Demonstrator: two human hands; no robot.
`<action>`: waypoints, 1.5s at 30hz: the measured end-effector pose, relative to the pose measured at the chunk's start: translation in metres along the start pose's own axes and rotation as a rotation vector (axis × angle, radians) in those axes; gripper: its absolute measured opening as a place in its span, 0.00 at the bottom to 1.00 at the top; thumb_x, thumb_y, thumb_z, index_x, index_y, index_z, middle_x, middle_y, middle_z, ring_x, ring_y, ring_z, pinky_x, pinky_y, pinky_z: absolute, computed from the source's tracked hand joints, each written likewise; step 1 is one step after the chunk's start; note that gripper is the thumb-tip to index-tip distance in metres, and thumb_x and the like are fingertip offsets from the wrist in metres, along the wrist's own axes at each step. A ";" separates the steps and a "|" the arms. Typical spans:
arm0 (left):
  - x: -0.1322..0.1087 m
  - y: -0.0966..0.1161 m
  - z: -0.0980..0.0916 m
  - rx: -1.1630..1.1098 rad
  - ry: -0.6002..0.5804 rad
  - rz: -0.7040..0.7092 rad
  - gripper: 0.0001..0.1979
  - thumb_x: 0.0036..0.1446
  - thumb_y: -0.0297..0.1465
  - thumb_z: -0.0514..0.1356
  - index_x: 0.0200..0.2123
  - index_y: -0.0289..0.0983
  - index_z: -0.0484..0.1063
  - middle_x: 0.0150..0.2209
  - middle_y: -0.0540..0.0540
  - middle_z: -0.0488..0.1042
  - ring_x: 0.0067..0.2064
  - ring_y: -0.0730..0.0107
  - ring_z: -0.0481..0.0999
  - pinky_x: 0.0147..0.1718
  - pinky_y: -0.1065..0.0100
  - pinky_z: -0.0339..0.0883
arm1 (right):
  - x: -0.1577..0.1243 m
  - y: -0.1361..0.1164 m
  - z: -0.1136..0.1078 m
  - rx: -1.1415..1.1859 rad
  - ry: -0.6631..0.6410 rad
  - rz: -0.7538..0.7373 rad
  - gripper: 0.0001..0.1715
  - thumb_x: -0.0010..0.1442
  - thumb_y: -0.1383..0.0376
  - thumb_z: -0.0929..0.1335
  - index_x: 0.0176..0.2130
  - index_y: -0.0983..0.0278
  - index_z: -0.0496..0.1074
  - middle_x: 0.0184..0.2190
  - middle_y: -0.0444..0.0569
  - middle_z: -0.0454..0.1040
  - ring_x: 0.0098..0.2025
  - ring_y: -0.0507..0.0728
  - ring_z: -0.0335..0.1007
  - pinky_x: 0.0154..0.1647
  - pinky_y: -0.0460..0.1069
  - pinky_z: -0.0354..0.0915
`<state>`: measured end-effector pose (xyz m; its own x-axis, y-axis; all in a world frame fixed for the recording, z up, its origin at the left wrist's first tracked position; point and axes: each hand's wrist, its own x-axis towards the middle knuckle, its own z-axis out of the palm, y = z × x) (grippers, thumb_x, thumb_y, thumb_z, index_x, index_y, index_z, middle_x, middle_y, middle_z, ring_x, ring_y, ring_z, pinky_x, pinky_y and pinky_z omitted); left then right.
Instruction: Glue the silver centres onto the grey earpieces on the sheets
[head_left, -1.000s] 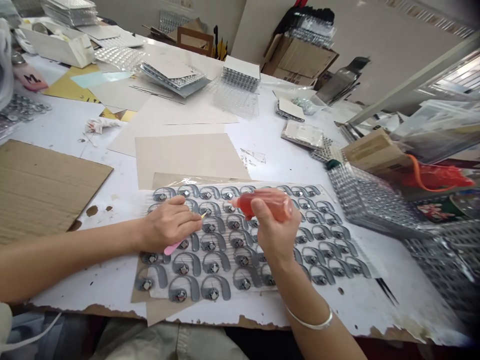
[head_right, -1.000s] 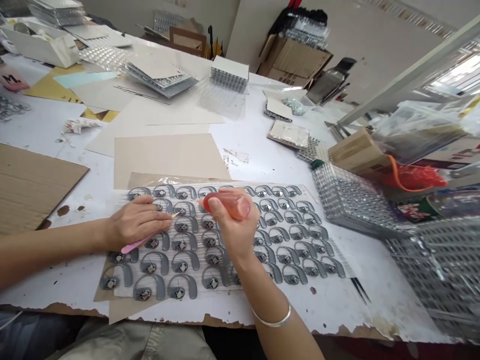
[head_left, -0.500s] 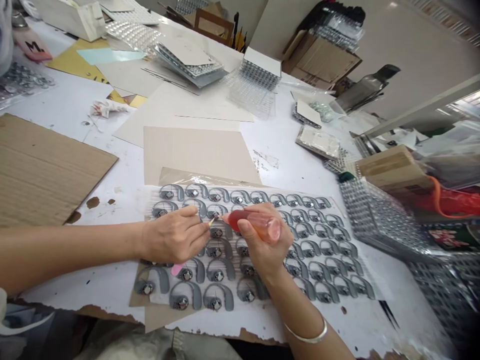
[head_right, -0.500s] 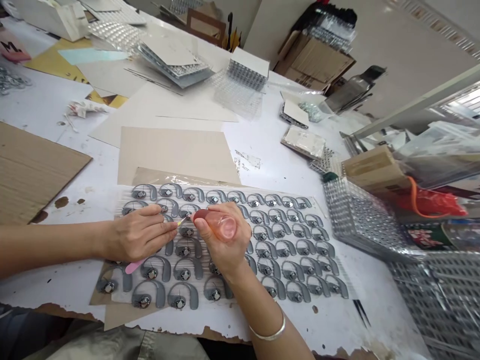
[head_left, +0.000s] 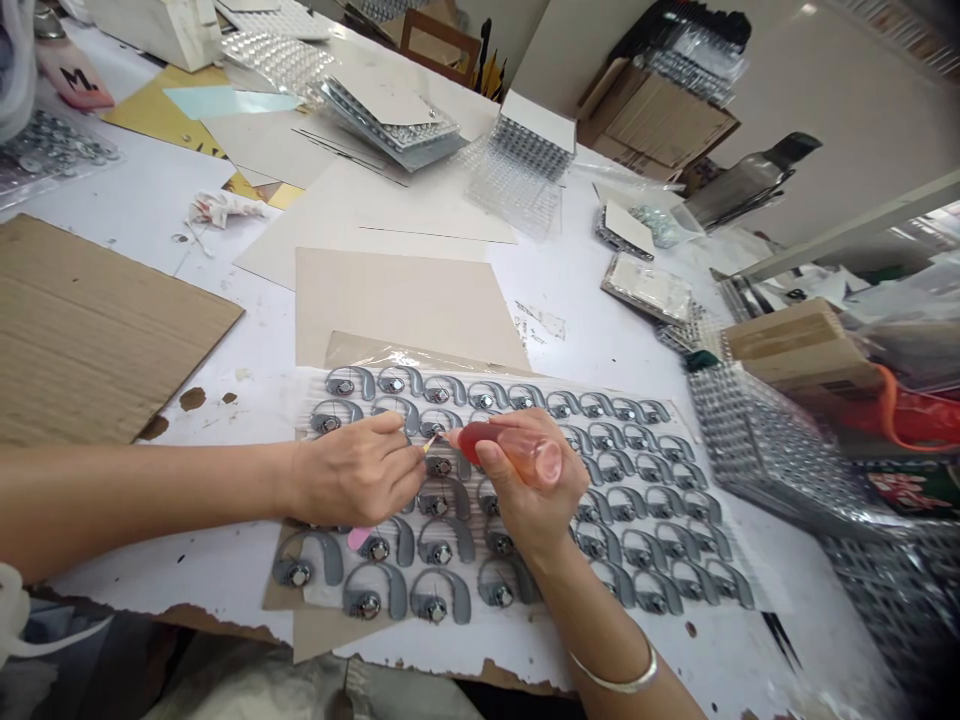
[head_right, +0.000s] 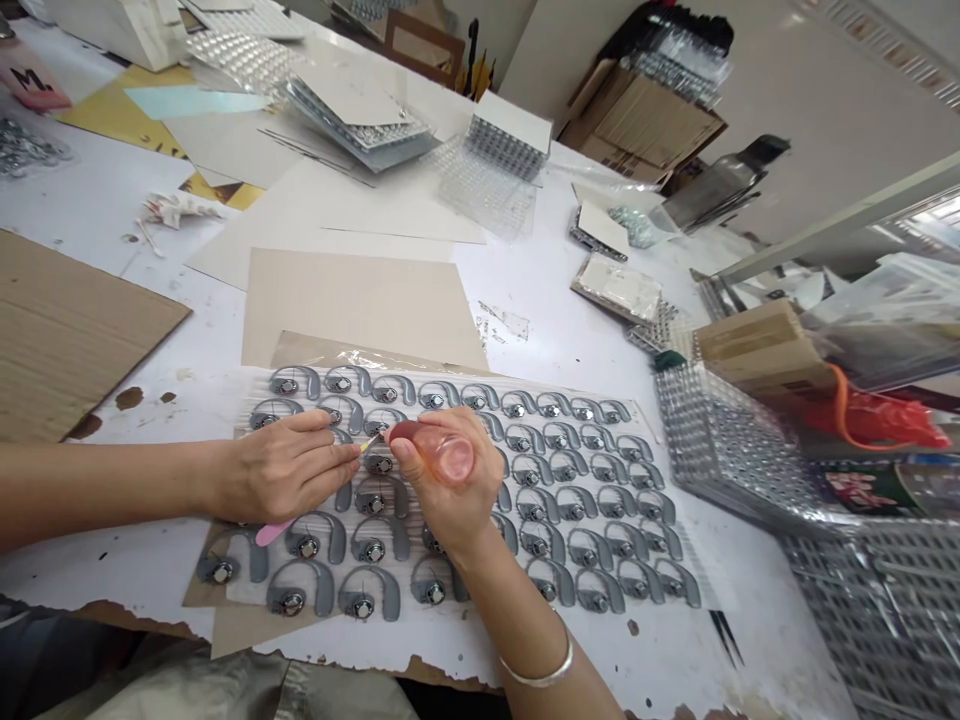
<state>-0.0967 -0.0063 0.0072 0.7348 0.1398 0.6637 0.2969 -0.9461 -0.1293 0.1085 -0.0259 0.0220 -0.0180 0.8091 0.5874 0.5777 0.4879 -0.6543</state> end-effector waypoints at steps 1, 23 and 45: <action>0.000 0.000 0.000 -0.002 -0.001 -0.004 0.10 0.59 0.19 0.55 0.26 0.32 0.71 0.26 0.42 0.75 0.28 0.68 0.73 0.29 0.64 0.67 | 0.000 0.001 0.000 -0.004 0.002 -0.003 0.09 0.54 0.61 0.72 0.34 0.63 0.72 0.28 0.46 0.72 0.29 0.54 0.69 0.30 0.50 0.66; 0.000 -0.001 0.001 -0.035 0.000 -0.019 0.11 0.57 0.19 0.57 0.23 0.32 0.69 0.26 0.42 0.75 0.28 0.68 0.71 0.28 0.64 0.65 | -0.002 0.002 0.002 -0.020 0.023 -0.056 0.06 0.54 0.65 0.72 0.31 0.64 0.71 0.29 0.46 0.72 0.31 0.53 0.69 0.31 0.50 0.66; -0.001 -0.001 0.000 -0.020 -0.018 -0.024 0.10 0.59 0.20 0.55 0.26 0.32 0.69 0.27 0.44 0.74 0.29 0.70 0.71 0.32 0.64 0.65 | 0.000 0.001 0.001 -0.053 0.061 -0.082 0.06 0.54 0.65 0.72 0.32 0.64 0.71 0.28 0.46 0.73 0.30 0.53 0.68 0.30 0.50 0.65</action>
<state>-0.0974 -0.0056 0.0063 0.7386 0.1676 0.6529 0.3026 -0.9480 -0.0989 0.1089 -0.0251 0.0208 -0.0176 0.7450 0.6669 0.6190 0.5319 -0.5779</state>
